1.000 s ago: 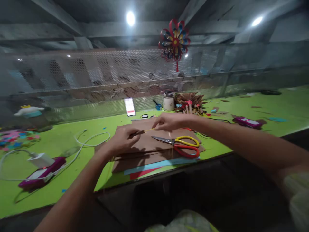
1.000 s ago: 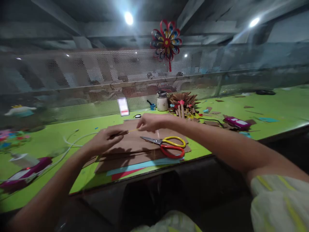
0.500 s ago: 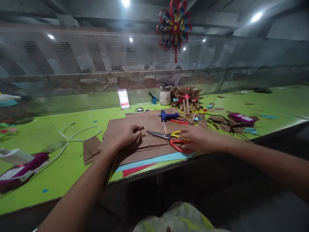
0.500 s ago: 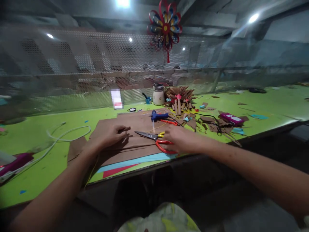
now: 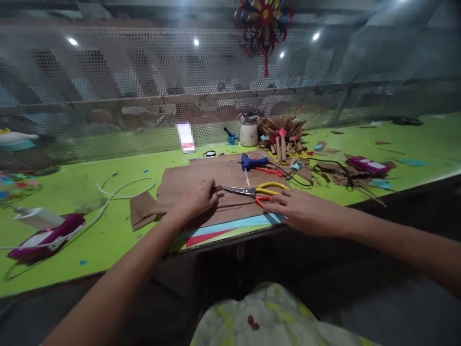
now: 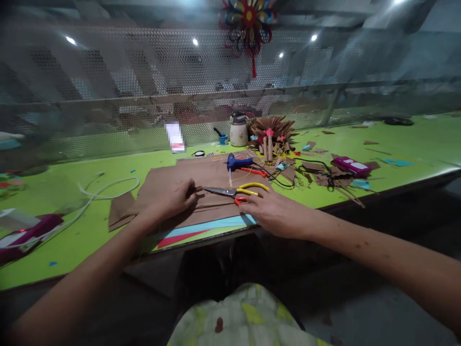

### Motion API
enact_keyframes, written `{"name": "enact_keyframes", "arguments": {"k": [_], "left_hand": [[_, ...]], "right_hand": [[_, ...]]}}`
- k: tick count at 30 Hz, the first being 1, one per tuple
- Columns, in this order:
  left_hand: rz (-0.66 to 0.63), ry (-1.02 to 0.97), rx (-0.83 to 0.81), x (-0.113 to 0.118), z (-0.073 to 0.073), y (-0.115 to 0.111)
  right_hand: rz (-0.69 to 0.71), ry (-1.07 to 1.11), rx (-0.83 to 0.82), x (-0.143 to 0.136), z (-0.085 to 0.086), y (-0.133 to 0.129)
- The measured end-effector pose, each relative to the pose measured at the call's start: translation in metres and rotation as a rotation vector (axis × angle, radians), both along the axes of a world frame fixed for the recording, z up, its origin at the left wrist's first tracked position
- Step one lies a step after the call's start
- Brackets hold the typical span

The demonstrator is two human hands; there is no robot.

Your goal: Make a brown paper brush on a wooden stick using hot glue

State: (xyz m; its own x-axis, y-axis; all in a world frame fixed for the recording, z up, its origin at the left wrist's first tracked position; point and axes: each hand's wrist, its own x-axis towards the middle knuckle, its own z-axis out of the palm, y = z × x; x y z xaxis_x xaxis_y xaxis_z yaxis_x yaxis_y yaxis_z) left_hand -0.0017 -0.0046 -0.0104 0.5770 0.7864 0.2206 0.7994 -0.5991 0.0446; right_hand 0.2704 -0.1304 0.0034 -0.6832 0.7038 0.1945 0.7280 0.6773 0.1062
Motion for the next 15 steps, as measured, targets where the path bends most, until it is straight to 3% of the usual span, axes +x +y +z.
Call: {"name": "enact_keyframes", "arguments": {"k": [7,11,15], "left_hand": [[-0.045,0.009,0.094,0.0,-0.007,0.001],[-0.052,-0.03,0.109,-0.001,-0.011,0.005],[-0.143,-0.026,0.027,0.002,-0.001,-0.01]], "right_hand": [[0.049,-0.136,0.095,-0.002,-0.005,0.007],[0.02,-0.071,0.135,0.002,-0.018,0.019],[0.015,0.03,0.209,0.009,-0.026,0.024]]}}
